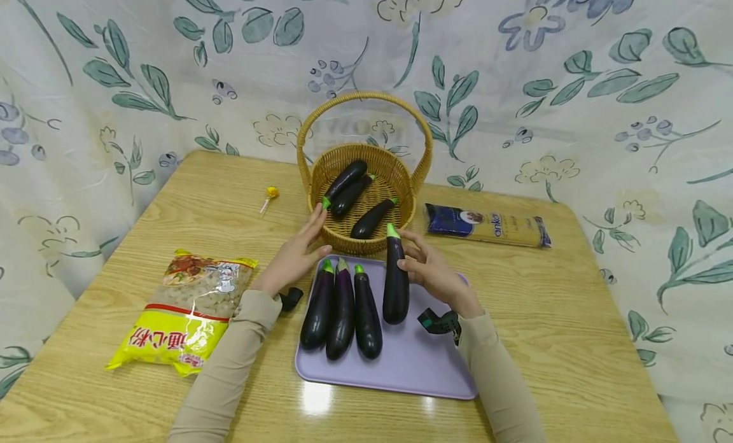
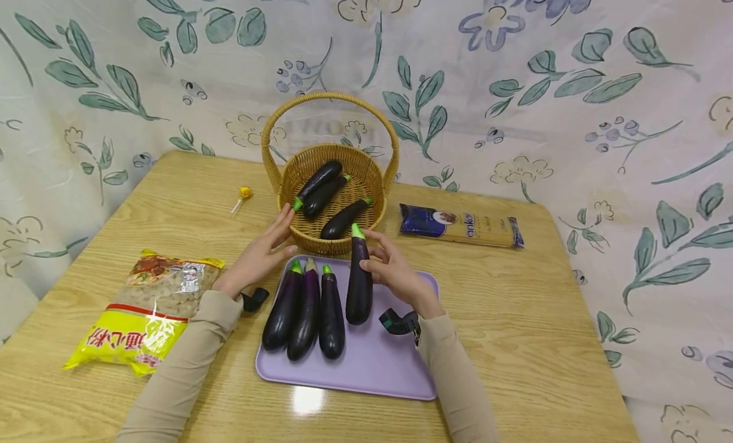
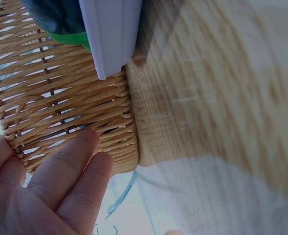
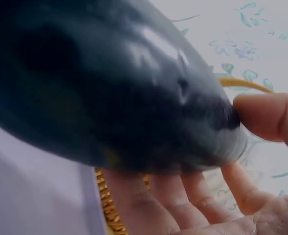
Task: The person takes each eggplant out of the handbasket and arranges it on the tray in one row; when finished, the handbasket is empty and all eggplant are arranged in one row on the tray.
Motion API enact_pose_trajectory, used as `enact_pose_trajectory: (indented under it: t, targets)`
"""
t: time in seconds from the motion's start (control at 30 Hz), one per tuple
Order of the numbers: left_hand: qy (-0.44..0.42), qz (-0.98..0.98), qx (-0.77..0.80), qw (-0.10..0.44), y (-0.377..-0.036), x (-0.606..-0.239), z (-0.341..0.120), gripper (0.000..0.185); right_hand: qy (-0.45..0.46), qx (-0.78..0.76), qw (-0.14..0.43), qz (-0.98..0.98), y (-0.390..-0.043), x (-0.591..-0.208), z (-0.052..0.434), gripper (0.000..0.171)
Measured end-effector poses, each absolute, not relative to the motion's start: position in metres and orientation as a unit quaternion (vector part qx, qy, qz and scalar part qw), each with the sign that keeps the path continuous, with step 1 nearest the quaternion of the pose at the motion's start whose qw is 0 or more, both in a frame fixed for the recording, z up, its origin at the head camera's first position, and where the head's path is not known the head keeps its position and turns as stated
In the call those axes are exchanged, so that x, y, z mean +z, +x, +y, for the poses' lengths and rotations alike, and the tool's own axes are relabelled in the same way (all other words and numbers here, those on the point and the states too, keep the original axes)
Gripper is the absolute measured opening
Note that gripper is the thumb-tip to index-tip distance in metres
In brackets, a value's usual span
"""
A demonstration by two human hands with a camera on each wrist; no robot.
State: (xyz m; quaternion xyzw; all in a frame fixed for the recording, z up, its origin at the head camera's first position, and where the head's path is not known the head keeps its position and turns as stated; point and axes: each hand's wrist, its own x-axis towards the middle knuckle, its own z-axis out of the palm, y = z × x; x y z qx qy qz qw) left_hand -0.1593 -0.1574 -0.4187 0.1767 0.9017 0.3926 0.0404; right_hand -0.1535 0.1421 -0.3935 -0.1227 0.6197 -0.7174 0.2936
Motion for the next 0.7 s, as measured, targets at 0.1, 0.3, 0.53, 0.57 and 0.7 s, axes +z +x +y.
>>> enact_pose_trajectory:
  t: [0.1, 0.3, 0.53, 0.57, 0.7]
  targets:
    - [0.178, 0.902, 0.392, 0.04, -0.159, -0.419, -0.158, 0.073, -0.134, -0.724, 0.307, 0.603, -0.149, -0.399, 0.144, 0.06]
    - [0.179, 0.901, 0.392, 0.038, -0.16, -0.418, -0.157, 0.073, -0.144, -0.721, 0.323, 0.596, -0.14, -0.412, 0.147, 0.056]
    - [0.178, 0.901, 0.393, 0.04, -0.159, -0.418, -0.157, 0.073, -0.132, -0.721, 0.336, 0.591, -0.137, -0.421, 0.148, 0.056]
    - [0.18, 0.902, 0.391, 0.04, -0.16, -0.418, -0.157, 0.073, -0.13, -0.719, 0.335, 0.596, -0.137, -0.422, 0.148, 0.056]
    - [0.181, 0.902, 0.39, 0.042, -0.159, -0.417, -0.157, 0.073, -0.122, -0.693, 0.323, 0.632, -0.138, -0.424, 0.146, 0.055]
